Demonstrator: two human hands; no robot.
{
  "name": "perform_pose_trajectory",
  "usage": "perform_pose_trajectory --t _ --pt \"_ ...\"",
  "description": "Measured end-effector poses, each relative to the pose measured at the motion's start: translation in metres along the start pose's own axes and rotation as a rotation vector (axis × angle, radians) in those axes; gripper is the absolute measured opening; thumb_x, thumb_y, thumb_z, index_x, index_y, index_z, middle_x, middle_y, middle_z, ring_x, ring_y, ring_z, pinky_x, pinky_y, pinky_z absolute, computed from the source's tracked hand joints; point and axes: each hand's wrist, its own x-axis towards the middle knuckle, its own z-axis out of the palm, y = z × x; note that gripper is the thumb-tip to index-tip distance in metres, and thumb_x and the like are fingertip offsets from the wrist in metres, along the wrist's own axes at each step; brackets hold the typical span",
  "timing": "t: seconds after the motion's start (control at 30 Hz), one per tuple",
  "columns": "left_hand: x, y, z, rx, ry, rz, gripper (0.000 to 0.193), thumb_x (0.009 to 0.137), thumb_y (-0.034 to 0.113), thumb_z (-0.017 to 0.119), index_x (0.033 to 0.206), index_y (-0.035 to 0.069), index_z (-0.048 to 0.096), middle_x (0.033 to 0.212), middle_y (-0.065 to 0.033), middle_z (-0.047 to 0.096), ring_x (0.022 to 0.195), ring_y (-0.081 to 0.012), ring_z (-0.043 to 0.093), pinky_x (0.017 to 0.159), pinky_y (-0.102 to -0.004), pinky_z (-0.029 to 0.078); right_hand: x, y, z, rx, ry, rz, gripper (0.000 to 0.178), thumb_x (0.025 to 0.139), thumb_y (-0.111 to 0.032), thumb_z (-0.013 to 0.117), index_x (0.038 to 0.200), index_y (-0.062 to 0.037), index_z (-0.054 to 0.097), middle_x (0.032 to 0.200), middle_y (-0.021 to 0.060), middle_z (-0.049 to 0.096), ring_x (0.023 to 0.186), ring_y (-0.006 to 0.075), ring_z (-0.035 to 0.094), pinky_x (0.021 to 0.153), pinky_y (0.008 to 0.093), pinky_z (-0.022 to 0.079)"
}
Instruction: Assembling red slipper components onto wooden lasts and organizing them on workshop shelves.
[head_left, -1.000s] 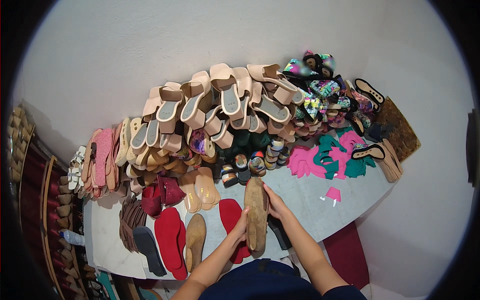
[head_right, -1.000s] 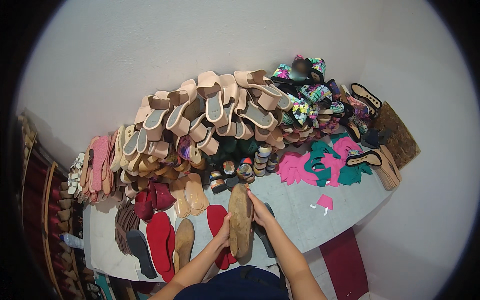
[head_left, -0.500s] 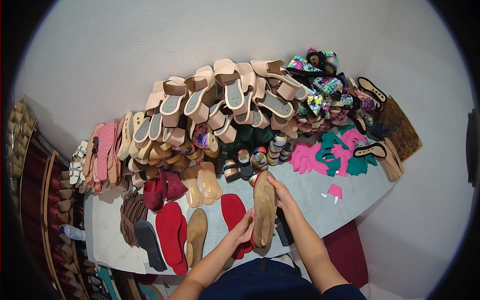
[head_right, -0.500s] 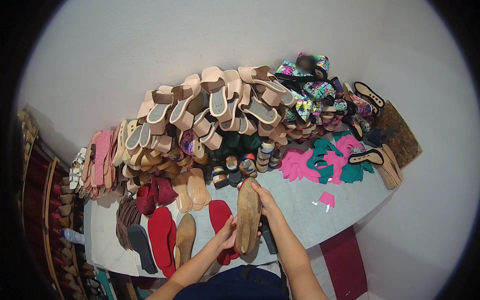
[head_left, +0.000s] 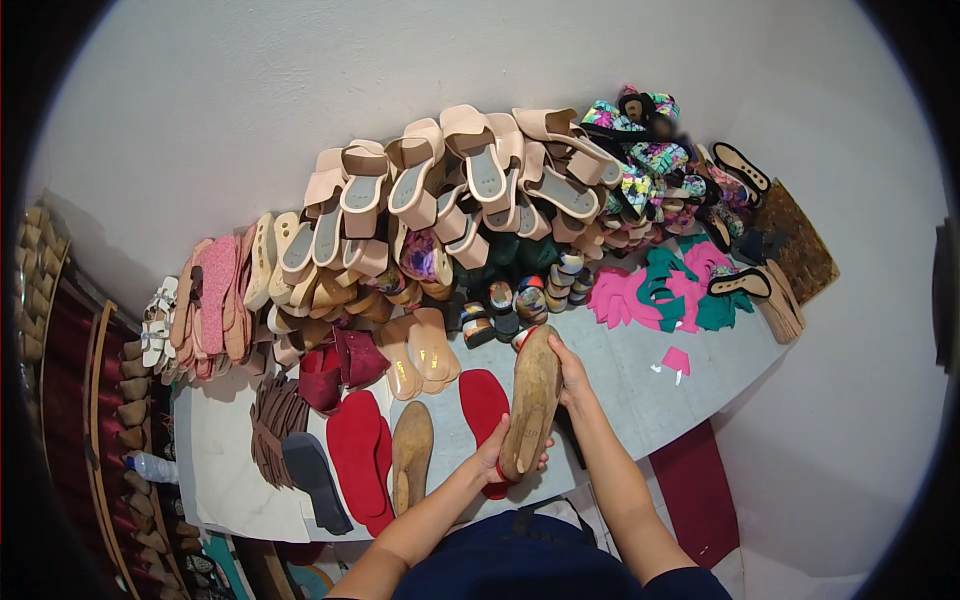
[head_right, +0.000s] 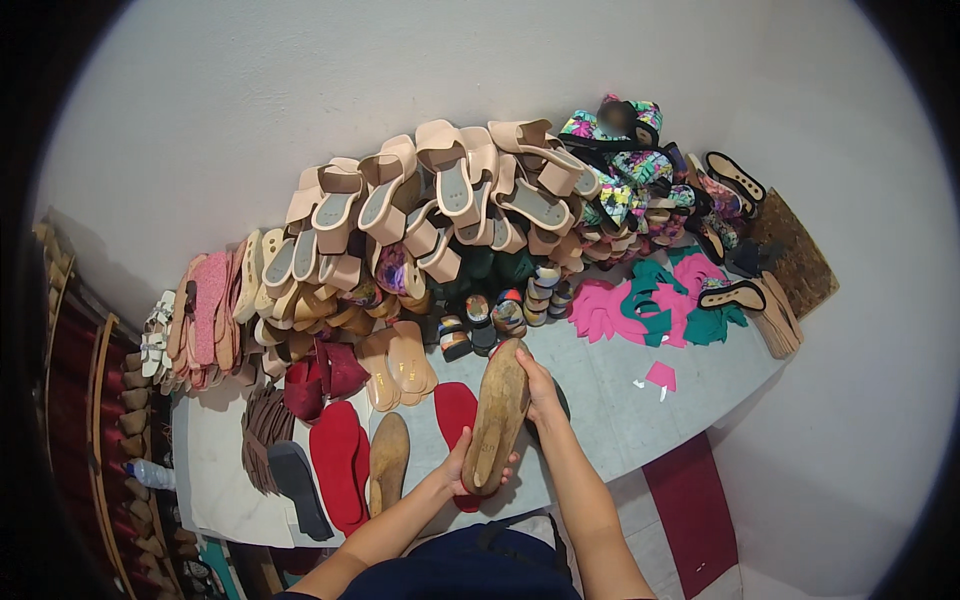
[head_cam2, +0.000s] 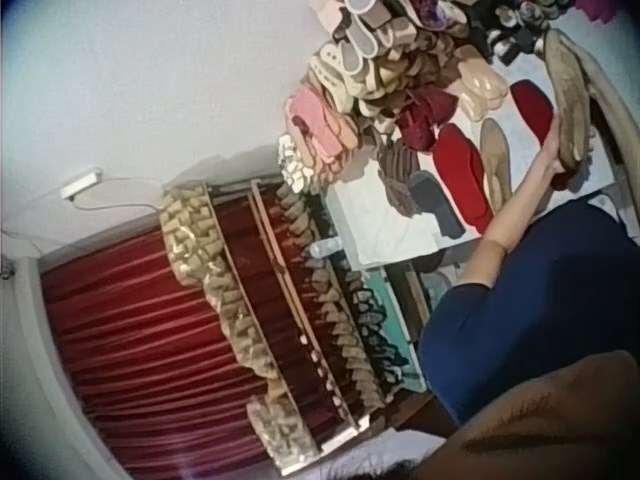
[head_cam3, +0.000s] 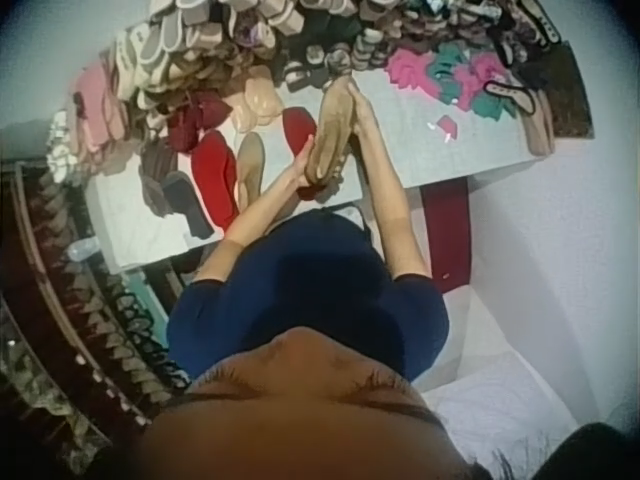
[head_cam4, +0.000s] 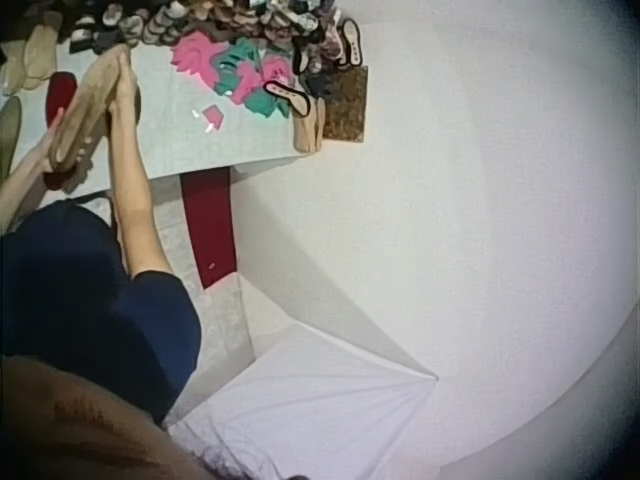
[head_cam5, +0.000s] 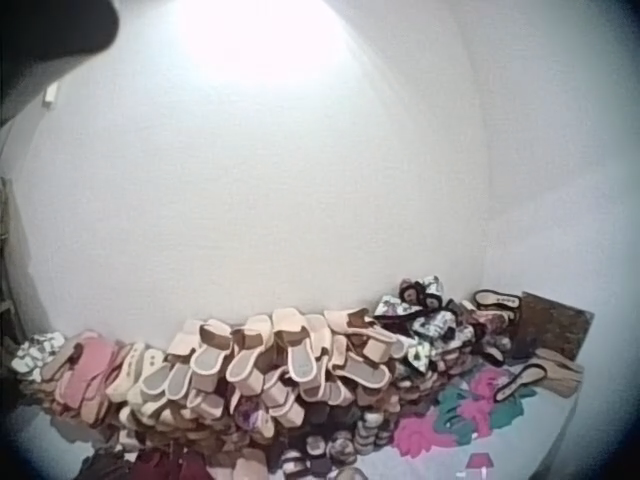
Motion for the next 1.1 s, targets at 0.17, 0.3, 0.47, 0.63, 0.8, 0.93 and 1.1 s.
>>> perform_pose_trajectory --t 0.17,0.3,0.47,0.63,0.8,0.93,1.1 --pt "-0.006 0.003 0.008 -0.075 -0.051 0.004 0.071 0.074 0.061 0.043 0.121 0.007 0.034 0.098 -0.0131 0.047 0.079 -0.0224 0.053 0.070 -0.0342 0.045 -0.001 0.008 0.000 0.069 0.021 -0.026 0.044 0.082 -0.035 0.047 0.109 0.0007 0.045 0.094 0.0165 0.056 0.080 0.0238 0.058 0.071 0.0343 0.048" --pt "-0.014 0.003 -0.002 -0.094 -0.120 0.006 0.066 0.078 0.055 0.044 0.123 0.008 0.032 0.102 -0.0138 0.047 0.085 -0.0238 0.053 0.073 -0.0352 0.045 -0.009 0.007 0.016 0.088 0.065 -0.005 0.032 0.080 -0.027 0.054 0.097 -0.0007 0.052 0.086 0.0097 0.059 0.074 0.0172 0.059 0.066 0.0293 0.048" --pt "-0.031 0.023 0.009 0.583 0.223 0.074 0.070 0.079 0.055 0.043 0.130 0.011 0.023 0.126 -0.0113 0.035 0.112 -0.0204 0.041 0.089 -0.0361 0.038 -0.014 0.006 0.022 -0.046 0.071 -0.030 0.032 0.079 -0.027 0.056 0.097 -0.0006 0.053 0.086 0.0087 0.059 0.073 0.0159 0.058 0.064 0.0283 0.047" --pt "-0.045 0.034 0.000 0.479 0.405 0.008 0.065 0.085 0.054 0.027 0.129 0.007 0.024 0.124 -0.0132 0.039 0.112 -0.0222 0.041 0.093 -0.0364 0.035 -0.007 0.024 0.041 -0.147 0.083 0.039 0.031 0.079 -0.027 0.058 0.096 -0.0011 0.054 0.084 0.0081 0.059 0.073 0.0153 0.058 0.064 0.0275 0.047" --pt "-0.061 0.043 -0.032 0.115 0.042 0.039 0.089 0.070 0.072 0.027 0.126 0.003 0.031 0.119 -0.0223 0.041 0.106 -0.0304 0.047 0.092 -0.0388 0.036 0.009 0.051 0.073 -0.052 0.013 0.126 0.030 0.080 -0.027 0.056 0.095 -0.0004 0.054 0.083 0.0087 0.059 0.071 0.0158 0.058 0.063 0.0280 0.048" --pt "-0.081 0.035 -0.034 -0.029 0.106 0.146 0.084 0.069 0.065 0.045 0.123 0.001 0.034 0.112 -0.0211 0.046 0.096 -0.0330 0.051 0.086 -0.0439 0.041 0.023 0.066 0.098 -0.142 -0.055 0.153 0.031 0.080 -0.027 0.056 0.095 0.0005 0.053 0.082 0.0082 0.060 0.067 0.0156 0.059 0.061 0.0266 0.048" --pt "-0.105 0.047 -0.033 -0.055 0.124 0.213 0.080 0.066 0.060 0.055 0.118 0.002 0.037 0.105 -0.0170 0.049 0.089 -0.0297 0.054 0.080 -0.0438 0.045 0.039 0.083 0.123 -0.313 -0.154 0.196 0.038 0.082 -0.032 0.052 0.102 0.0000 0.051 0.093 0.0082 0.057 0.082 0.0145 0.056 0.071 0.0266 0.045"
